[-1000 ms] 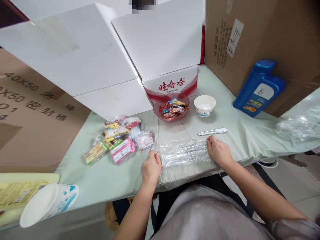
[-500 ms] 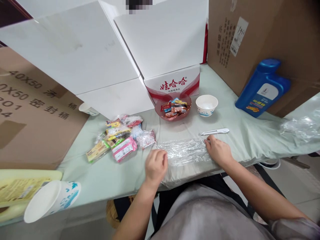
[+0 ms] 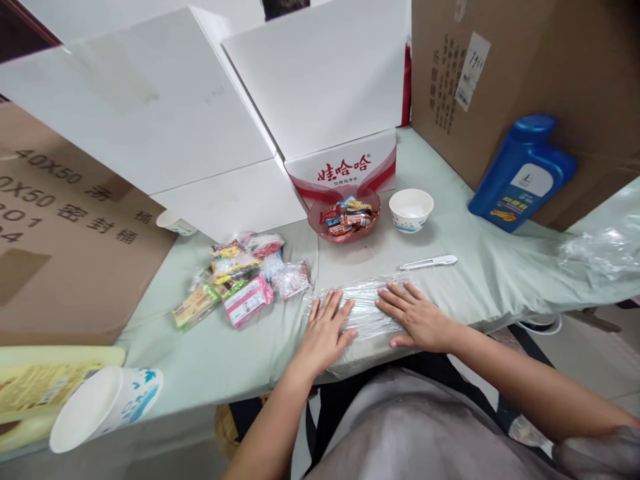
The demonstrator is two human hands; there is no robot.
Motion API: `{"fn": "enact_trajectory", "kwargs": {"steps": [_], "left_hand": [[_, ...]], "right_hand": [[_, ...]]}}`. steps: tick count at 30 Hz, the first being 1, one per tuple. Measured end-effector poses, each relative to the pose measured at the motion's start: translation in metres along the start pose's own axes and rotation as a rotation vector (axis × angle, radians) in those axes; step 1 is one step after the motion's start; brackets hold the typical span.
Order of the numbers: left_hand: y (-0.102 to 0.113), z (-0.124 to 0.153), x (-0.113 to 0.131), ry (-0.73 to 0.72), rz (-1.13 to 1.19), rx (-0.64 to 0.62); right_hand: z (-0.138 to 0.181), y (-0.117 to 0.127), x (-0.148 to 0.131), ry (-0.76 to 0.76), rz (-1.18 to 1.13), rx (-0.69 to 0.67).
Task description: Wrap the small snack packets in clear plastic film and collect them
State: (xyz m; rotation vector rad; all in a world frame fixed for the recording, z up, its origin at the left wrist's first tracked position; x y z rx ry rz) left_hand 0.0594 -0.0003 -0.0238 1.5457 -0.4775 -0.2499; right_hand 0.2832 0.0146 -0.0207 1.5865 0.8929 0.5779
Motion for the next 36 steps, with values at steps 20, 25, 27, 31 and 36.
{"fn": "enact_trajectory", "kwargs": {"steps": [20,25,27,31,36], "left_hand": [[0.033,0.049,-0.011,-0.017,0.506,0.218],[0.026,0.033,-0.037,0.37,0.596,0.27],[0.02,0.023,-0.042,0.452,0.573,0.261],[0.015,0.008,-0.043,0.557,0.33,0.255],[0.039,0.008,-0.016,0.39,0.063,0.539]], "right_hand": [[0.063,0.034,0.028,-0.456,-0.264,0.248],[0.052,0.018,0.041,-0.595,-0.111,0.168],[0.047,0.012,0.042,-0.624,-0.001,0.139],[0.042,0.009,0.042,-0.644,0.156,0.083],[0.037,0.035,0.027,-0.535,0.173,0.291]]}}
Point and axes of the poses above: each hand's wrist, its own z-axis away from the middle knuckle, its own y-axis out of the back of the hand, x = y × z, the point moved 5 cm from there along -z, towards the middle knuckle, and after that the axes turned 4 degrees about z, right-handed, at the moved point
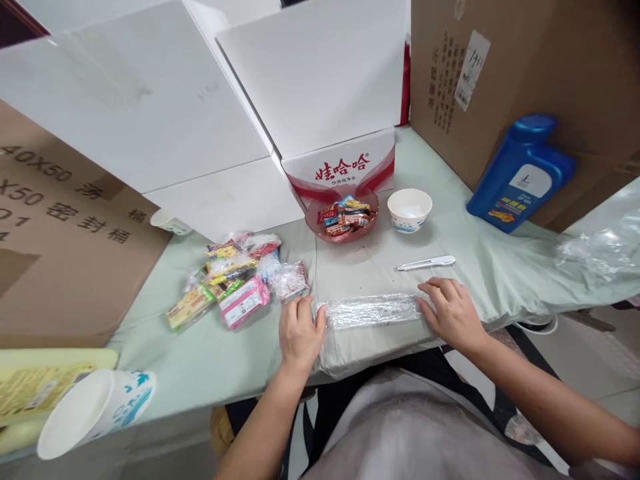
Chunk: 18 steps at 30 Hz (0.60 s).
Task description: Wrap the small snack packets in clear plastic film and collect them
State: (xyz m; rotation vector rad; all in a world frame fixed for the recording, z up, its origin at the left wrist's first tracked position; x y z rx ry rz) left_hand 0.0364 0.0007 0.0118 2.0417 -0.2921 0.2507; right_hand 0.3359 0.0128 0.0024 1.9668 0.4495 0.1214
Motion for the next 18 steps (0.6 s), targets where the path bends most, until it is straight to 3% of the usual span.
{"fn": "enact_trajectory", "kwargs": {"steps": [2,5,7,11,16,18], "left_hand": [[0.0,0.007,0.022,-0.18,0.055,-0.019],[-0.021,0.025,0.051,-0.409,0.1,-0.288],[-0.037,0.036,0.057,-0.451,0.045,-0.424],[-0.048,0.043,0.053,-0.468,-0.028,-0.472],[-0.025,0.044,0.066,-0.454,0.078,-0.318],[-0.021,0.049,0.081,-0.494,0.204,-0.354]], "right_hand": [[-0.001,0.004,-0.019,0.141,-0.064,0.023],[0.004,-0.012,-0.054,0.433,-0.136,-0.117],[0.008,-0.028,-0.064,0.509,-0.144,-0.222],[0.017,-0.035,-0.038,0.399,-0.073,-0.291],[0.043,-0.009,0.011,0.342,-0.076,-0.205],[0.054,0.001,0.018,0.37,-0.162,-0.147]]}}
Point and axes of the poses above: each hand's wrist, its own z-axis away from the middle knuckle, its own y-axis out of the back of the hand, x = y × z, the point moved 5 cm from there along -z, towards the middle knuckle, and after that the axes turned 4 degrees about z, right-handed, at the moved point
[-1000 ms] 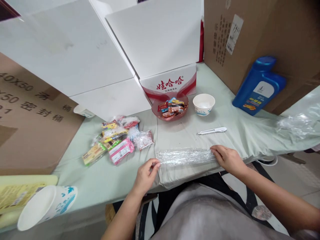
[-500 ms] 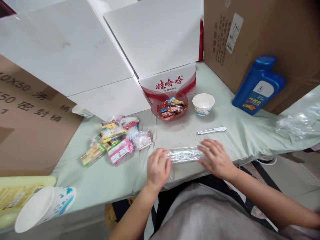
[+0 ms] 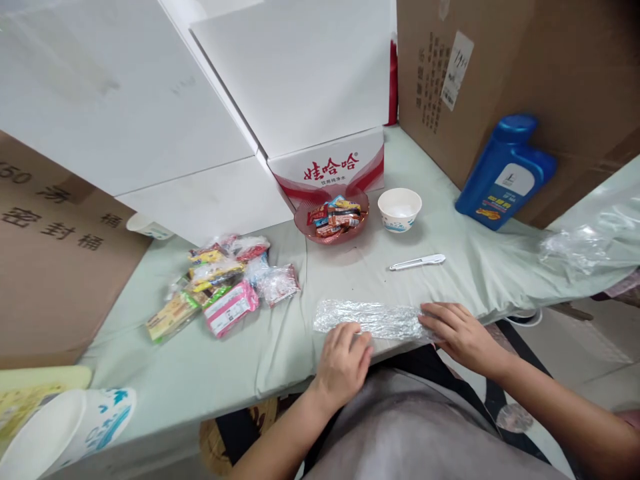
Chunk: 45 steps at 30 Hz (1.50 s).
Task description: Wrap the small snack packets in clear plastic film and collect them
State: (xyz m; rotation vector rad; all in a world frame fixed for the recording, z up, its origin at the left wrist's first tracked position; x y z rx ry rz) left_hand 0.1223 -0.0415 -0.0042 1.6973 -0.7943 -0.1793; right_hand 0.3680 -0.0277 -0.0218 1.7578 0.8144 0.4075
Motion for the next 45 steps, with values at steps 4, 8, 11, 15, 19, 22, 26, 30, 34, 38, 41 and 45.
{"fn": "enact_trajectory", "kwargs": {"steps": [4,8,11,15,19,22,26,30,34,38,41,45], "left_hand": [[-0.008,-0.009,0.02,-0.081,0.082,-0.072],[-0.01,-0.015,0.015,-0.085,0.121,-0.085],[-0.009,-0.012,0.009,-0.151,0.234,-0.115],[-0.007,-0.009,0.001,-0.142,0.385,-0.094],[-0.007,-0.007,-0.009,-0.037,0.527,-0.022],[-0.009,-0.007,-0.012,-0.003,0.561,-0.007],[-0.011,-0.009,-0.011,-0.017,0.518,-0.044],[-0.011,-0.012,-0.01,-0.019,0.503,-0.075],[-0.011,-0.013,-0.011,-0.018,0.513,-0.054],[-0.009,-0.011,-0.013,-0.005,0.541,0.011],[-0.005,-0.008,-0.018,0.077,0.568,0.117],[-0.002,-0.006,-0.018,0.07,0.564,0.169]], "right_hand": [[0.006,0.018,-0.013,0.073,-0.172,0.088],[-0.017,0.046,-0.034,0.152,-0.344,0.025],[-0.049,0.057,-0.041,0.188,-0.48,-0.067],[-0.109,0.04,-0.019,0.065,-0.518,-0.065],[-0.163,-0.006,0.013,-0.138,-0.352,-0.197],[-0.18,-0.033,0.021,-0.157,-0.199,-0.272],[-0.178,-0.044,0.023,-0.101,-0.014,-0.199],[-0.174,-0.022,0.026,-0.1,0.018,0.011],[-0.159,0.005,0.006,0.004,-0.189,0.125],[-0.116,-0.012,-0.032,0.231,-0.279,-0.125],[-0.085,-0.029,-0.045,0.183,-0.188,-0.17],[-0.06,-0.036,-0.06,0.116,-0.131,-0.121]]}}
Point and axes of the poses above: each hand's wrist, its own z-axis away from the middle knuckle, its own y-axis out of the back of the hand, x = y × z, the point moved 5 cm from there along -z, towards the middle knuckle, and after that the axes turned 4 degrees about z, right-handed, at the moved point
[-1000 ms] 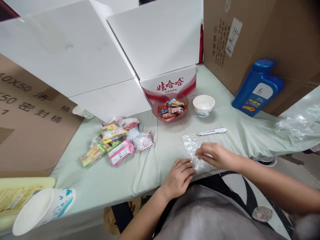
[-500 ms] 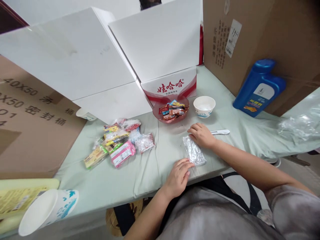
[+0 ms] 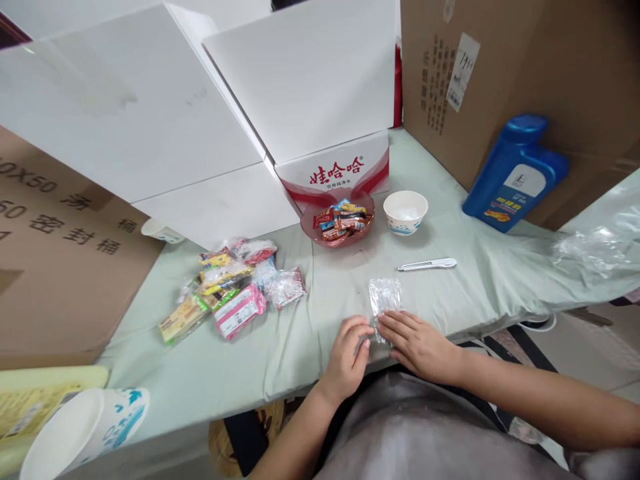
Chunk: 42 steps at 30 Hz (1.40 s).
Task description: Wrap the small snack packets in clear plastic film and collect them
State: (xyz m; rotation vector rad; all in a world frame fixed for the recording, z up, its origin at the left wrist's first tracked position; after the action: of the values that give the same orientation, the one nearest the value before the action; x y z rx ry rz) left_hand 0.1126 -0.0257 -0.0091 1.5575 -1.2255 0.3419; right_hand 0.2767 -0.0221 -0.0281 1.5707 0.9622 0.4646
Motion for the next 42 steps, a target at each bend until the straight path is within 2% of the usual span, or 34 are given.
{"fn": "enact_trajectory", "kwargs": {"steps": [4,7,12,16,20,27,30,33,36,42], "left_hand": [[-0.01,-0.002,0.005,-0.063,-0.073,-0.143],[-0.013,-0.002,0.003,-0.046,-0.081,-0.162],[-0.012,0.004,-0.006,0.002,-0.096,-0.067],[-0.012,0.004,-0.01,0.032,-0.09,-0.106],[-0.01,0.0,-0.007,0.037,-0.075,-0.145],[-0.014,-0.002,-0.004,0.042,-0.22,-0.138],[-0.019,-0.002,-0.002,0.025,-0.289,-0.175],[-0.02,-0.003,-0.002,0.03,-0.312,-0.186],[-0.02,-0.003,0.0,0.025,-0.345,-0.179],[-0.024,-0.003,0.004,0.007,-0.421,-0.259]], "right_hand": [[0.012,0.009,-0.017,0.091,-0.041,0.094],[0.01,0.026,-0.016,0.118,-0.137,0.168],[-0.018,0.04,0.016,-0.107,-0.143,0.137],[-0.043,0.03,0.037,-0.243,-0.058,0.046],[-0.054,0.014,0.042,-0.311,0.056,-0.061],[-0.056,0.01,0.048,-0.386,0.119,-0.077],[-0.053,0.018,0.063,-0.446,0.172,-0.001],[-0.051,0.027,0.07,-0.413,0.215,0.098],[-0.05,0.028,0.065,-0.349,0.238,0.142],[-0.054,0.017,0.056,-0.259,0.148,0.067]]}}
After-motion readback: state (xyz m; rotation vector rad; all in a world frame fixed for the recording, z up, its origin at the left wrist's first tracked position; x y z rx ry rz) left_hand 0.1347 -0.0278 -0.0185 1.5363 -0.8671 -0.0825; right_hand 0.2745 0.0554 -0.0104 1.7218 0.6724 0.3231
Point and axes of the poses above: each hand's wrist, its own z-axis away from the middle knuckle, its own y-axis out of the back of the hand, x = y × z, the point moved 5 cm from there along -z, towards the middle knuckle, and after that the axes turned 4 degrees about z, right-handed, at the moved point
